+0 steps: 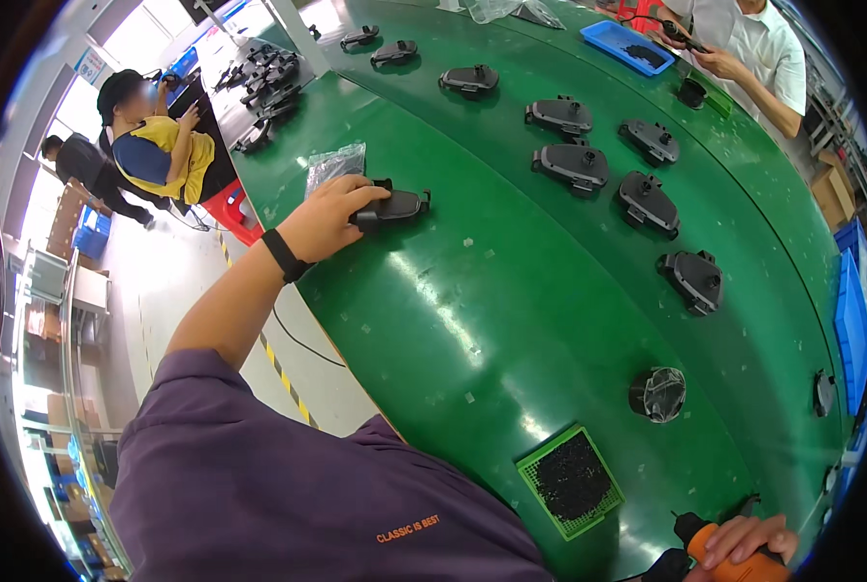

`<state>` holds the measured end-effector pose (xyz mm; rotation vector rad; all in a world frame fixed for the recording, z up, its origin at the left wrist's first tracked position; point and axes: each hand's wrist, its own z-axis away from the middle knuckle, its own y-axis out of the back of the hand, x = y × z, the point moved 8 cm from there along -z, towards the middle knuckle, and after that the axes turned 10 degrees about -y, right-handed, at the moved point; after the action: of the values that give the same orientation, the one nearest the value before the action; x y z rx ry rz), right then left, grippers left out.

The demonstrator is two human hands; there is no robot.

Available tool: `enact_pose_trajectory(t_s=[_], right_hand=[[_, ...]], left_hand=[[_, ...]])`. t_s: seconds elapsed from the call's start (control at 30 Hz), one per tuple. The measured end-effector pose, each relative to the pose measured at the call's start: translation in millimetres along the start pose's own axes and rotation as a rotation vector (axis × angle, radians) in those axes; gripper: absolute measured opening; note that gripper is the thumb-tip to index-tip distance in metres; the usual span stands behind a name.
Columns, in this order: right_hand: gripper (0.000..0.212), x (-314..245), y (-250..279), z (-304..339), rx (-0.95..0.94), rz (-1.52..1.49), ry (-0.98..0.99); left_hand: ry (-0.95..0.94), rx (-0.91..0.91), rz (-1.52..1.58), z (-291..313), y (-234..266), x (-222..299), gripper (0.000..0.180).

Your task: Assemble plastic components using an electric screwdriver at an assembly line station.

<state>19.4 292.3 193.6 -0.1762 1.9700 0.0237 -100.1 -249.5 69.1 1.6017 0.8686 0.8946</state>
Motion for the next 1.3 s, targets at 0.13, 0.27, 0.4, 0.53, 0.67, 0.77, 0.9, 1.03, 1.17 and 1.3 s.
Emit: enact_pose_trajectory(t_s=[0.13,0.27,0.4,0.53,0.67,0.77,0.9,1.03,1.17,1.3], right_hand=[[0.052,-1,3,0,-0.011,-0.002,0.006],[0.057,1,7,3,-0.099,-0.078,-0.025],[0.06,6,16,6,-0.345,-0.308,-0.104],[0.06,9,7,-6,-0.606,-0.53,-0.153],[0.073,21,-1,0,-0.746,-0.801,-0.166],[0.055,44,9,-5,-0.418,-0.466,-0.271],[0.058,78,22,-13,-0.092,0.041,-0.43],[0.06,101,21,-33,0.049,0.039,-0.594],[0.054,96,3,-65,0.002,0.123,-0.416],[0.045,106,-13,-74,-0.232,0.357,-0.574]], left_hand=[[0.208,-0.002,0.174,-3,-1,-9,0.037],[0.371,0.173,1.077,-16,-7,25,0.033],[0.274,0.146,1.594,-51,-12,93,0.038],[0.126,-0.051,1.576,-95,-18,154,0.039],[-0.034,-0.103,1.581,-120,-16,194,0.04],[-0.122,-0.14,1.594,-134,-18,219,0.04],[-0.116,-0.225,1.625,-146,-19,237,0.041],[-0.065,-0.337,1.655,-152,-26,249,0.042],[-0.133,-0.476,1.58,-162,-21,267,0.042],[-0.139,-0.453,1.425,-184,-21,275,0.04]])
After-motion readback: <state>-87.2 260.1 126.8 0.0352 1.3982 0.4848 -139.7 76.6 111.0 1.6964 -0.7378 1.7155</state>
